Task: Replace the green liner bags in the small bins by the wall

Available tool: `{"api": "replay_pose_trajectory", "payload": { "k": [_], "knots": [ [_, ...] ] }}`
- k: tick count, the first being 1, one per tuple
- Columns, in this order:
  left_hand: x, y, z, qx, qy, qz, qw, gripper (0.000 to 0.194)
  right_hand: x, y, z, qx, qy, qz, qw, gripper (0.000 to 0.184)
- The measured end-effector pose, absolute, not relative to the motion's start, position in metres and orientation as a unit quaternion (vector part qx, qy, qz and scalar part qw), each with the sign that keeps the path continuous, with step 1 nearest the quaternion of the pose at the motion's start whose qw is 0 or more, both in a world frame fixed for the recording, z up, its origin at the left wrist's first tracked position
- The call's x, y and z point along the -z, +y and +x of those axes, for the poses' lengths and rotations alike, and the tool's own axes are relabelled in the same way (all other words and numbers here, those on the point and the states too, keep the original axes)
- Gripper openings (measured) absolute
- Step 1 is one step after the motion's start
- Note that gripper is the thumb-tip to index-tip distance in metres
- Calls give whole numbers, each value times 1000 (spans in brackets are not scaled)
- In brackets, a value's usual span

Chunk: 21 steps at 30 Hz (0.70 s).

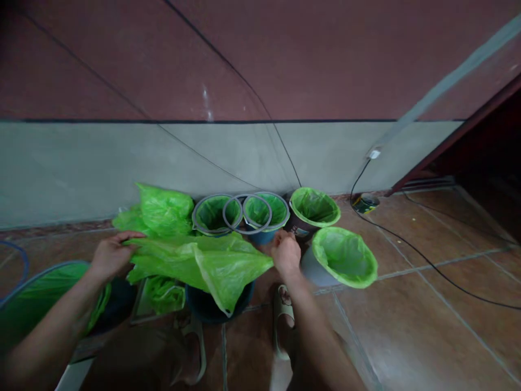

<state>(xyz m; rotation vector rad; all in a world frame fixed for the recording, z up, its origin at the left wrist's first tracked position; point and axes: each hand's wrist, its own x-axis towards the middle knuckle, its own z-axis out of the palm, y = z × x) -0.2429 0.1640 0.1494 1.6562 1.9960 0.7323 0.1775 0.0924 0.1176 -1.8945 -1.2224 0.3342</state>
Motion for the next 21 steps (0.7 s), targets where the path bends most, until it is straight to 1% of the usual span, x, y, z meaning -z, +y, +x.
{"api": "replay_pose_trajectory", "payload": {
  "k": [1,2,3,4,5,6,8,11,13,15,18,19,21],
  "knots": [
    [-159,162,-225,-281,705,606,239,37,-123,93,169,-134,-495,-730,452,18],
    [-168,161,-205,-302,689,609,250,38,-127,92,159,-159,-509,-696,481,24],
    [-176,160,-184,-324,674,612,259,39,-130,90,148,-213,-531,-651,499,29],
    [-183,159,-164,-336,657,618,271,41,-131,88,136,-291,-549,-605,498,34],
    [-189,159,-145,-339,640,626,289,42,-131,85,125,-358,-561,-570,482,38],
    [-192,158,-128,-353,626,628,299,44,-130,82,114,-401,-575,-547,457,42],
    [-191,158,-101,-366,609,631,312,46,-127,75,98,-431,-597,-539,408,41],
    [-177,159,-83,-365,606,632,316,45,-124,69,89,-424,-634,-544,351,25],
    [-169,159,-82,-349,594,638,344,43,-124,70,94,-395,-646,-560,336,18],
    [-167,158,-85,-304,553,650,424,45,-125,75,106,-348,-632,-599,349,14],
    [-174,155,-90,-218,457,664,550,59,-125,84,131,-281,-575,-657,397,15],
    [-178,155,-91,-206,433,665,572,60,-124,87,138,-264,-556,-670,415,16],
    [-183,154,-94,-201,413,666,587,57,-122,92,151,-237,-525,-684,447,18]
  ]
}}
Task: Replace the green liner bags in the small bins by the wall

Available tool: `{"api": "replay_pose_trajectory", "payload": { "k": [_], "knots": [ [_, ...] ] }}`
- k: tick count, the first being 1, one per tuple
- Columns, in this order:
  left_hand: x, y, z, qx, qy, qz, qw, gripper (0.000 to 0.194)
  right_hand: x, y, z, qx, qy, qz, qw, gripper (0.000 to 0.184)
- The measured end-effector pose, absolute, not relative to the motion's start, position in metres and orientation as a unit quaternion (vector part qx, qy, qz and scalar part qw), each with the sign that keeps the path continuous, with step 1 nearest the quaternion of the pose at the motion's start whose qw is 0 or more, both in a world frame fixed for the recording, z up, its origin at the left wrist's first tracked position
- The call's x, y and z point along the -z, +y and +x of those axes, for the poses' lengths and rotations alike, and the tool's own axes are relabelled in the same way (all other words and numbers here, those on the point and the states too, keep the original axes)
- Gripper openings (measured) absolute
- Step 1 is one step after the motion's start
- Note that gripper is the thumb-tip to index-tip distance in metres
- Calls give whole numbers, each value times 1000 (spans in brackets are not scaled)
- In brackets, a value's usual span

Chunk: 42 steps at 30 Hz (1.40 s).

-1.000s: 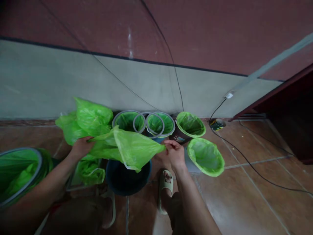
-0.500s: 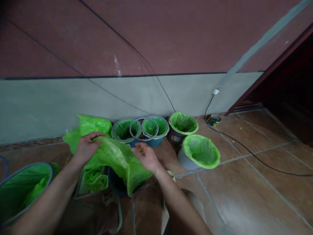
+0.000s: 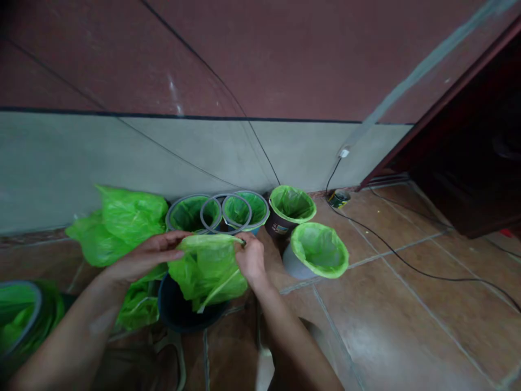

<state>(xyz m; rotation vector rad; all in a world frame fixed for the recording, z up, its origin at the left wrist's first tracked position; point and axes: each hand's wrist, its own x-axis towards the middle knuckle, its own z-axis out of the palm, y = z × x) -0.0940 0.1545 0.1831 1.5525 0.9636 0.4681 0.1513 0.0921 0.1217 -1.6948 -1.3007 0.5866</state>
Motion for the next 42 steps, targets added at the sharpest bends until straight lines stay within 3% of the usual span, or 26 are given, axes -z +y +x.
{"api": "replay_pose_trajectory", "payload": {
  "k": [6,12,16,22,25,28,32,34,42],
  "knots": [
    [-176,160,-100,-210,429,699,533,31,-121,98,165,-176,-496,-692,494,15],
    [-166,163,-97,-351,506,759,209,7,-127,94,164,-86,-548,-694,459,13],
    [-162,165,-100,-450,564,692,41,4,-125,93,167,-46,-581,-675,452,18],
    [-155,170,-104,-466,568,677,-50,13,-128,93,175,-18,-586,-668,458,20],
    [-158,170,-105,-467,560,682,-62,19,-130,93,182,1,-574,-680,456,21],
    [-161,168,-103,-470,543,694,-46,20,-130,92,182,15,-571,-718,398,25],
    [-156,159,-85,-469,523,711,-28,16,-134,87,154,74,-619,-704,339,51],
    [-151,151,-70,-460,501,733,-24,15,-137,86,134,72,-668,-657,342,55],
    [-134,127,-24,-422,393,817,28,18,-141,95,112,69,-693,-629,346,25]
  ]
}}
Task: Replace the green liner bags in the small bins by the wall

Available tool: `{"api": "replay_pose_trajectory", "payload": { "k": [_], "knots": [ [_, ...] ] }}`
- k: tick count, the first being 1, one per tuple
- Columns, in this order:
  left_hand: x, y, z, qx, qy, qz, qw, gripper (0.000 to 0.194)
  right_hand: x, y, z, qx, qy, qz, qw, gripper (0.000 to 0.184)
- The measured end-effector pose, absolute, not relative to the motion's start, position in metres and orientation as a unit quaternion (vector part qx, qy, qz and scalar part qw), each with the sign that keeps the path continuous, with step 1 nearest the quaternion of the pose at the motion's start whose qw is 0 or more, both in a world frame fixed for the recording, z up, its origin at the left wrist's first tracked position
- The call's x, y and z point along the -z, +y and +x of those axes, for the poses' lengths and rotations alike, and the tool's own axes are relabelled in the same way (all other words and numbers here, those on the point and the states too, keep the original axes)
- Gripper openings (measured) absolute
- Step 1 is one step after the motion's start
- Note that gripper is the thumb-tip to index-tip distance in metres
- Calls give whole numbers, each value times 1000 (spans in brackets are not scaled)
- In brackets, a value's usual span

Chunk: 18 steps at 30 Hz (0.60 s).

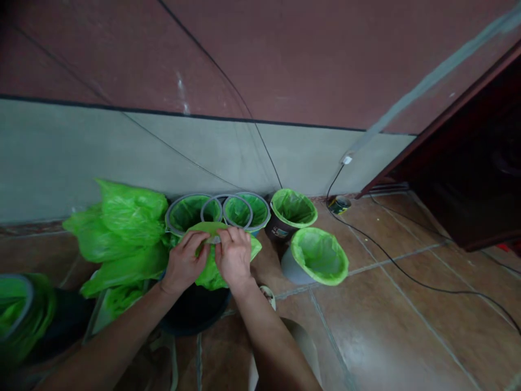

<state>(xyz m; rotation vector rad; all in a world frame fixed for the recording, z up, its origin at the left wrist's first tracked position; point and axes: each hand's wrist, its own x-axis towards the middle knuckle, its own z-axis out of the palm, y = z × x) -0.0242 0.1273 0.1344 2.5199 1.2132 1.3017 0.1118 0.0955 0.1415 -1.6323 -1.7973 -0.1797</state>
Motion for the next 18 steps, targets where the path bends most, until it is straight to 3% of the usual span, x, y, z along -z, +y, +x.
{"api": "replay_pose_trajectory", "payload": {
  "k": [9,14,18],
  "knots": [
    [-128,142,-39,-405,433,804,52,37,-147,98,137,101,-642,-621,438,19],
    [-144,152,-57,-430,472,763,97,32,-146,101,158,88,-585,-649,478,20],
    [-154,146,-53,-416,421,782,198,21,-146,102,159,74,-574,-660,479,21]
  ]
}}
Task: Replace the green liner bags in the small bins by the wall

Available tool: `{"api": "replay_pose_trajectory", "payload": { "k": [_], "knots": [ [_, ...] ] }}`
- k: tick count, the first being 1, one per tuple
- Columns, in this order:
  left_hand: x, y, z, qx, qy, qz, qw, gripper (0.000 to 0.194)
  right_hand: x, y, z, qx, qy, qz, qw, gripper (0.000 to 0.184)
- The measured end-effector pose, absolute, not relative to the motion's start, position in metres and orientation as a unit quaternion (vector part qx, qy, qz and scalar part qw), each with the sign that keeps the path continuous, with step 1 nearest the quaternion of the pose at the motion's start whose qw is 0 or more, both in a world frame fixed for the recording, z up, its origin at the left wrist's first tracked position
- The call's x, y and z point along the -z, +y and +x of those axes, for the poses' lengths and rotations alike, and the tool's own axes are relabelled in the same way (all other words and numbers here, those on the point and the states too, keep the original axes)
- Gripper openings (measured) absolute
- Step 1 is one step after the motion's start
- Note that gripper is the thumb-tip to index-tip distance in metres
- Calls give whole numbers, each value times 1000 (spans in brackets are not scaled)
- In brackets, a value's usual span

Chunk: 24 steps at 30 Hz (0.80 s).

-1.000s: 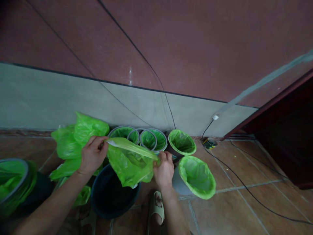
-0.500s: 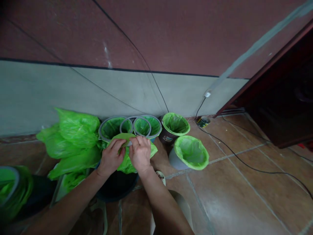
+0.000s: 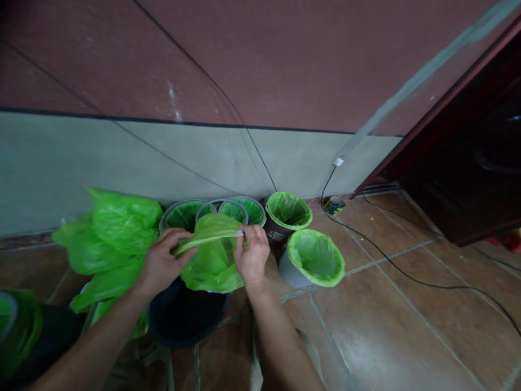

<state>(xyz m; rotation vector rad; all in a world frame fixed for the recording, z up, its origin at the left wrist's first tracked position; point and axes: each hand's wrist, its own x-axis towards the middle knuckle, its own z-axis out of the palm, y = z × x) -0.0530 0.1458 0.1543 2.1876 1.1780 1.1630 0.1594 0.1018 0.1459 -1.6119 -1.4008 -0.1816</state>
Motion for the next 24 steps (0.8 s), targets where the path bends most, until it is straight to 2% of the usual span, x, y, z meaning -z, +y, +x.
{"api": "replay_pose_trajectory", "payload": {
  "k": [5,9,11,17,20,24],
  "knots": [
    [-156,139,-47,-386,363,784,324,18,-147,103,162,57,-534,-673,509,22],
    [-156,139,-48,-394,346,784,333,11,-146,104,168,44,-516,-681,517,22],
    [-157,139,-48,-419,366,779,289,8,-146,103,168,47,-521,-681,513,21],
    [-156,143,-53,-482,451,750,44,12,-148,99,159,59,-583,-651,483,20],
    [-152,148,-61,-460,493,738,7,14,-149,98,160,57,-573,-632,519,21],
    [-148,157,-72,-447,519,728,14,27,-149,98,167,57,-545,-625,555,21]
  ]
}}
